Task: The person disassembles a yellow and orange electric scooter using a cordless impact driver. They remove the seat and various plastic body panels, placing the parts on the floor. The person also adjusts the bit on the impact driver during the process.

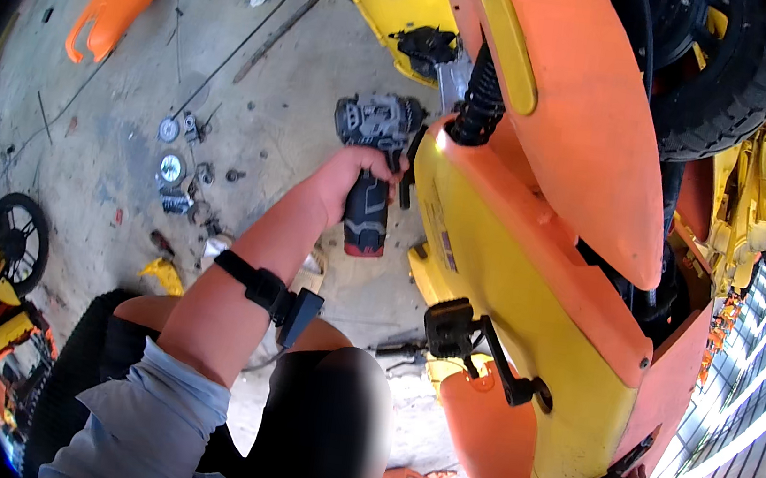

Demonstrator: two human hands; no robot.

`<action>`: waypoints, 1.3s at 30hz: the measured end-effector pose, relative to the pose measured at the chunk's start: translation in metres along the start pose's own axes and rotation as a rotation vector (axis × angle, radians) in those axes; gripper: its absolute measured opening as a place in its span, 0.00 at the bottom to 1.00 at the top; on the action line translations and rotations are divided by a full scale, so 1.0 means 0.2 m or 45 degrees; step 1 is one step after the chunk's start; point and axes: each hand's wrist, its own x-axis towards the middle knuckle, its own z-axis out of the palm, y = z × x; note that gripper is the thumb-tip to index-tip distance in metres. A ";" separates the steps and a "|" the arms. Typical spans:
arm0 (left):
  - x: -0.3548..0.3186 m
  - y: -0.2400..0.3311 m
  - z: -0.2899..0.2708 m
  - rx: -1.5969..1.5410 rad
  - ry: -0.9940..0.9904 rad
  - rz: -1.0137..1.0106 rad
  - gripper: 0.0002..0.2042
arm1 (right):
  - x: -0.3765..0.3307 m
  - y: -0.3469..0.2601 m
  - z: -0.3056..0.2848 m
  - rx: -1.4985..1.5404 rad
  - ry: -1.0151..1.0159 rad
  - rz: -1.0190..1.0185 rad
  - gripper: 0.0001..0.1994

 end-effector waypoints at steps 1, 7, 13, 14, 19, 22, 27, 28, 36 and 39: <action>0.02 -0.01 -0.04 -0.015 -0.007 -0.012 0.15 | 0.00 -0.02 -0.01 0.025 0.015 0.020 0.19; 0.27 -0.13 -0.29 -0.001 -0.080 -0.063 0.15 | 0.00 -0.22 0.04 0.300 0.061 0.241 0.19; 0.48 -0.16 -0.36 0.059 -0.221 -0.019 0.12 | -0.09 0.02 0.03 0.489 0.183 0.681 0.20; 0.50 -0.16 -0.36 0.086 -0.214 -0.020 0.12 | -0.12 0.04 0.00 0.487 0.197 0.709 0.20; 0.58 -0.15 -0.32 0.105 -0.194 0.056 0.08 | -0.16 0.28 0.00 0.396 0.257 0.533 0.17; 0.58 -0.13 -0.37 0.103 -0.197 0.106 0.07 | -0.15 0.23 0.00 0.375 0.146 0.550 0.20; 0.56 -0.01 -0.33 0.224 -0.278 0.085 0.07 | -0.16 0.24 -0.02 0.418 0.202 0.507 0.15; 0.54 0.01 -0.32 0.254 -0.282 0.089 0.07 | -0.17 0.26 -0.01 0.421 0.184 0.506 0.15; 0.51 0.05 -0.19 0.145 -0.398 0.109 0.07 | -0.09 -0.05 0.04 0.272 0.244 0.464 0.16; 0.52 0.07 -0.20 0.158 -0.386 0.147 0.07 | -0.08 -0.06 0.04 0.272 0.259 0.505 0.16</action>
